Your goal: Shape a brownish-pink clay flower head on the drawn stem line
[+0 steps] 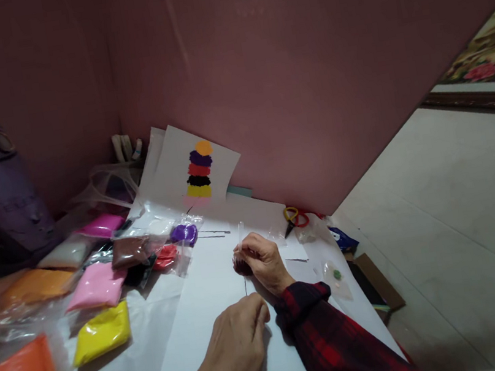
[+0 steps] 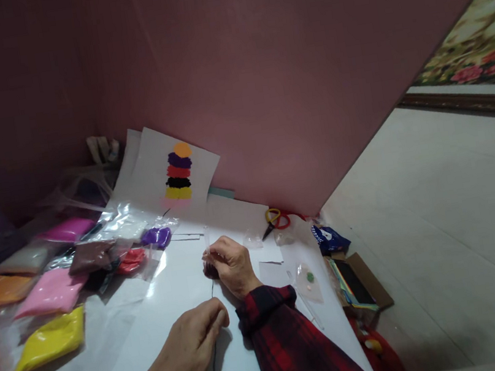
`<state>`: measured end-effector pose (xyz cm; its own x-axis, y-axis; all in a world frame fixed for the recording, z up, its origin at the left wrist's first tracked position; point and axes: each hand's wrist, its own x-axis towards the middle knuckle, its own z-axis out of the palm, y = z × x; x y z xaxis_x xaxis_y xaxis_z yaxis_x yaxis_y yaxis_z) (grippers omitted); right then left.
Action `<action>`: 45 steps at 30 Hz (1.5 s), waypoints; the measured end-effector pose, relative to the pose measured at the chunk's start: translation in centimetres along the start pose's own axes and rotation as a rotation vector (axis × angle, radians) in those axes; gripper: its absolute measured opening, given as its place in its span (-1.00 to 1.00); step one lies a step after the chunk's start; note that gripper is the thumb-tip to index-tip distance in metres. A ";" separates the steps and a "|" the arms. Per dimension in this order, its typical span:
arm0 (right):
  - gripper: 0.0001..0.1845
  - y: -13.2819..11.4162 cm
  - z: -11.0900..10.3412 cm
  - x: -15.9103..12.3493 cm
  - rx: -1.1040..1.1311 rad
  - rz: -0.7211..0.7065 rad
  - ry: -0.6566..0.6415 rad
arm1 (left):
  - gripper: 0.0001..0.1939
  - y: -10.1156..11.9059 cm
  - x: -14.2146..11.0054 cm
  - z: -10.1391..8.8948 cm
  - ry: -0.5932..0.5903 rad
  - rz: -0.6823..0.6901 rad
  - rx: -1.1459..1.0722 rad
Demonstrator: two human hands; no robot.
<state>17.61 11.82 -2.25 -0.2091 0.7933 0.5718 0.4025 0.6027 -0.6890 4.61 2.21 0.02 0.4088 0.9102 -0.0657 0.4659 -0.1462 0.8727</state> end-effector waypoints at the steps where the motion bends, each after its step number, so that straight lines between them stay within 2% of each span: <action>1: -0.87 0.0 0.0 0.0 -0.002 0.001 0.000 | -0.78 0.0 0.0 0.0 -0.002 0.000 0.000; 23: -0.88 0.8 0.4 0.5 0.048 0.033 0.032 | -0.78 -0.3 -0.1 0.2 0.000 -0.002 0.022; 28: -0.86 0.5 0.3 0.6 0.101 0.054 0.077 | -0.78 -0.3 0.0 0.2 0.006 0.003 0.032; 36: -0.85 0.4 0.3 0.5 0.190 0.179 0.149 | -0.78 -0.3 0.0 0.1 -0.014 0.001 0.023; 45: -0.82 0.3 0.4 0.4 0.303 0.292 0.081 | -0.76 -0.1 -0.1 0.0 0.000 0.009 0.038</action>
<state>17.23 12.35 -2.40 -0.0501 0.9324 0.3579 0.1516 0.3613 -0.9201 4.50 2.14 -0.05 0.4130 0.9089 -0.0582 0.4920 -0.1688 0.8541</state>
